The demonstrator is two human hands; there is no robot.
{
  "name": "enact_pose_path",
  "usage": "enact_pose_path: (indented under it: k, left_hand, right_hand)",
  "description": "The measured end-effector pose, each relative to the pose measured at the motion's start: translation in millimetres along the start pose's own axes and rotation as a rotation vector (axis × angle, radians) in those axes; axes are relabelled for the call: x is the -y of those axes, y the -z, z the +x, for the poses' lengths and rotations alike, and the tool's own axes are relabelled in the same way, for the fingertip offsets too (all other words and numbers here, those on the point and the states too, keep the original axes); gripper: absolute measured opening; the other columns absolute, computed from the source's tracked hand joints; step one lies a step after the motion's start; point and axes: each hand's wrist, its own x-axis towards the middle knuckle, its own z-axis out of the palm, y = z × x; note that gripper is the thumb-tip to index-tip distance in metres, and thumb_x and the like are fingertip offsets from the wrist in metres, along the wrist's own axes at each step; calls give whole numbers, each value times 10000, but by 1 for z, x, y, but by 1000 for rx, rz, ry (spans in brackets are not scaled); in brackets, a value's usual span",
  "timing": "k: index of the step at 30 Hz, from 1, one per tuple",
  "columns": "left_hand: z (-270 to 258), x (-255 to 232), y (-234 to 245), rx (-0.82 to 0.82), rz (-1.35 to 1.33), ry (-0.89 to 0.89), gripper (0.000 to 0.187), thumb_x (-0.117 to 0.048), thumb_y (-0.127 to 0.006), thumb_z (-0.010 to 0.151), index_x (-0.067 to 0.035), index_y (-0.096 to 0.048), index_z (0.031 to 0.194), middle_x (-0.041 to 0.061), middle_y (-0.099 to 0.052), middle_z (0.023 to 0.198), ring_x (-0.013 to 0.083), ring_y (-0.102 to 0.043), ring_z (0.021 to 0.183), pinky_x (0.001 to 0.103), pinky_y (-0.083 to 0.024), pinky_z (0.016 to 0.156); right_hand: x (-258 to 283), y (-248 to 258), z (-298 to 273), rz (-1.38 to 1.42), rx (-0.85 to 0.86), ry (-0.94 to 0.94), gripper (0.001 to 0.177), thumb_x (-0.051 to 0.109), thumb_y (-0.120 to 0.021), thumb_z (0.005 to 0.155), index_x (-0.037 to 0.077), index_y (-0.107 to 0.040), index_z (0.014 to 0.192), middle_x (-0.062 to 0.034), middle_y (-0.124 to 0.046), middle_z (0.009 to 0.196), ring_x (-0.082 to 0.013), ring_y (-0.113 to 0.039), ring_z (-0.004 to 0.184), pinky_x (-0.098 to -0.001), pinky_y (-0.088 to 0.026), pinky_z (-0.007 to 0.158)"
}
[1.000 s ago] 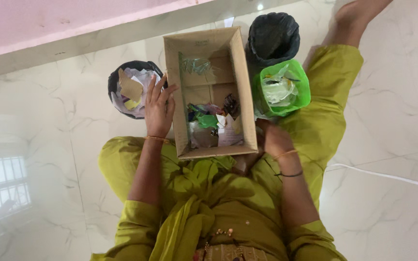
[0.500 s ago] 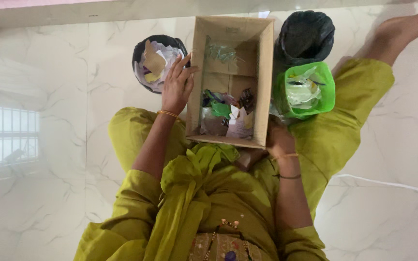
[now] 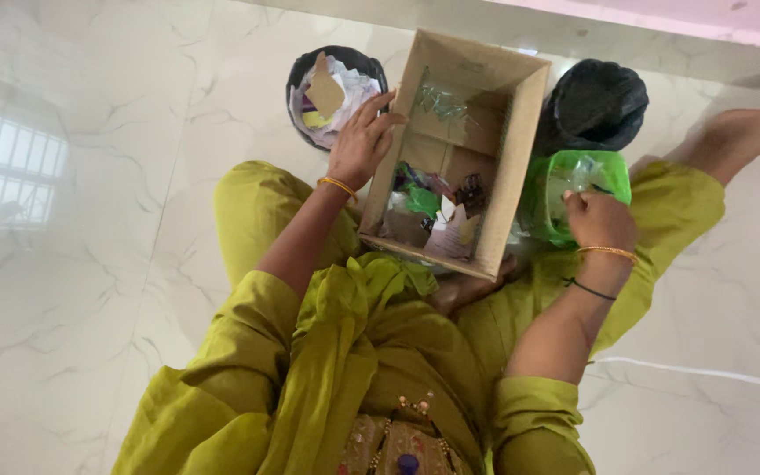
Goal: The person sits on the floor and sorts items from a cardboard box into two separate containers. They pick up various small packets, papers, and plastic items, placing some into a black bucket and others into a green container.
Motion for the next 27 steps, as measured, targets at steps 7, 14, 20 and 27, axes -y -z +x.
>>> enact_pose_path:
  k: [7,14,20,27]
  left_hand:
    - [-3,2,-2,22,-12,35,199,-147,-600,1014,-180,-663,1201,67,-495,1537,325,-465,1441,453,-414,1164]
    - [-4,8,-10,7,10,23,207,-166,-623,997,-166,-672,1199,69,-472,1552,331,-385,1488,464,-374,1191]
    - [13,-11,-16,108,596,-138,363,-117,-646,880,-232,-721,1216,88,-386,1643,323,-249,1524,490,-214,1251]
    - [-4,-61,-78,622,552,-160,359,-204,-670,956,-65,-698,1286,125,-615,1448,322,-396,1488,473,-307,1235]
  right_hand:
    - [-20,-30,23,-103,-18,104,367,422,-640,985,99,-788,1077,-234,-716,1013,-464,-670,923,-550,-529,778]
    - [81,59,-76,308,-257,267,262,343,-669,1075,115,-737,1185,-83,-767,1110,-298,-717,916,-408,-529,781]
    - [155,38,-86,445,-109,497,187,234,-703,1002,166,-754,1169,-72,-771,1100,-279,-734,899,-373,-544,710]
    - [157,1,-66,300,-87,583,195,158,-646,1015,135,-752,1177,-93,-771,1076,-272,-745,880,-374,-578,722]
